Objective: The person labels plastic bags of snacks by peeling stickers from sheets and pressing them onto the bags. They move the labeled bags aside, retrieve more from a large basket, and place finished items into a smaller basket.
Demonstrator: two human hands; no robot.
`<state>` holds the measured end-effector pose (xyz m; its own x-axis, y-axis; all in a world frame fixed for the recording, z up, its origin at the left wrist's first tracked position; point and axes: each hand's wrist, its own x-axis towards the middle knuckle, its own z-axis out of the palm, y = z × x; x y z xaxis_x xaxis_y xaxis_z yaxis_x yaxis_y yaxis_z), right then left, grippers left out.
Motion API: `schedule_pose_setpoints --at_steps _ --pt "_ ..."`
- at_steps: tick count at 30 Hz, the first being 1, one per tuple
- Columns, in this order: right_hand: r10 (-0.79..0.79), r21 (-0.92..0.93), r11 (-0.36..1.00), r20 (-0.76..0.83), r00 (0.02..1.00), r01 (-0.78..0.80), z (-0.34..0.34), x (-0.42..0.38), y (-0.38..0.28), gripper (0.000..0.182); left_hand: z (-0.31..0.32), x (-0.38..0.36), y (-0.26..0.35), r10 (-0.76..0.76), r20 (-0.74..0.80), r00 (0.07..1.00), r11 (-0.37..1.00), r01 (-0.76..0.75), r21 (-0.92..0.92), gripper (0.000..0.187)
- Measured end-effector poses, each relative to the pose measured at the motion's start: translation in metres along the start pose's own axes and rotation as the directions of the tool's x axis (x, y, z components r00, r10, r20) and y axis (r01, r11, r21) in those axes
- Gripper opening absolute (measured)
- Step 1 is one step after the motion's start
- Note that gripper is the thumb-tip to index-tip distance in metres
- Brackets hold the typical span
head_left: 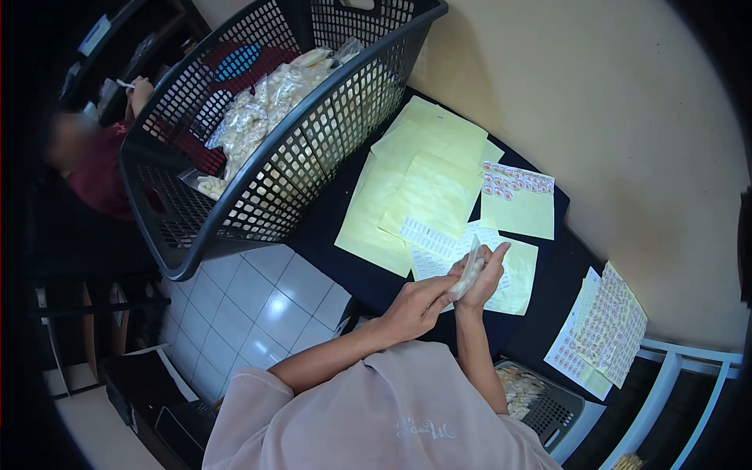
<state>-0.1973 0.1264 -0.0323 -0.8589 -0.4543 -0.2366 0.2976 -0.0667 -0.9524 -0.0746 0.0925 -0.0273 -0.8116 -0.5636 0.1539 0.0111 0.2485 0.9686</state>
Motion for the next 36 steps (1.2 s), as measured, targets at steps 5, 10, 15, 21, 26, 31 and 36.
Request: schedule_pose_setpoints --at_steps 5,10,15,21,26,31,36 --pt "0.262 0.242 0.935 0.021 0.965 -0.259 -0.008 0.008 0.013 0.065 -0.007 0.000 -0.008 -0.061 0.084 0.995 0.998 0.062 -0.002 0.025" --pt "0.191 0.208 0.959 0.032 0.981 -0.194 -0.014 0.025 0.026 0.056 -0.028 -0.012 -0.042 -0.266 -0.004 0.964 0.873 0.239 -0.424 0.024" --pt "0.063 0.110 0.991 0.102 0.993 -0.075 -0.018 0.038 0.030 0.030 -0.081 0.001 -0.060 -0.465 -0.023 0.885 0.278 0.122 -0.953 0.044" --pt "-0.187 -0.228 0.938 0.301 0.935 0.261 0.018 0.035 0.059 0.010 -0.115 0.020 -0.106 -0.598 -0.015 0.801 0.557 0.403 -0.726 0.082" --pt "-0.290 -0.386 0.814 0.376 0.880 0.433 0.033 0.030 0.080 0.015 -0.094 0.032 -0.079 -0.664 -0.229 0.712 0.668 0.427 -0.610 0.078" --pt "-0.245 -0.470 0.776 0.390 0.887 0.421 0.037 0.030 0.083 0.016 -0.089 0.031 -0.114 -0.627 0.029 0.778 0.556 0.474 -0.683 0.076" --pt "-0.303 -0.512 0.712 0.392 0.869 0.480 0.040 0.033 0.089 0.019 -0.079 0.031 -0.118 -0.636 0.074 0.768 0.393 0.405 -0.826 0.044"
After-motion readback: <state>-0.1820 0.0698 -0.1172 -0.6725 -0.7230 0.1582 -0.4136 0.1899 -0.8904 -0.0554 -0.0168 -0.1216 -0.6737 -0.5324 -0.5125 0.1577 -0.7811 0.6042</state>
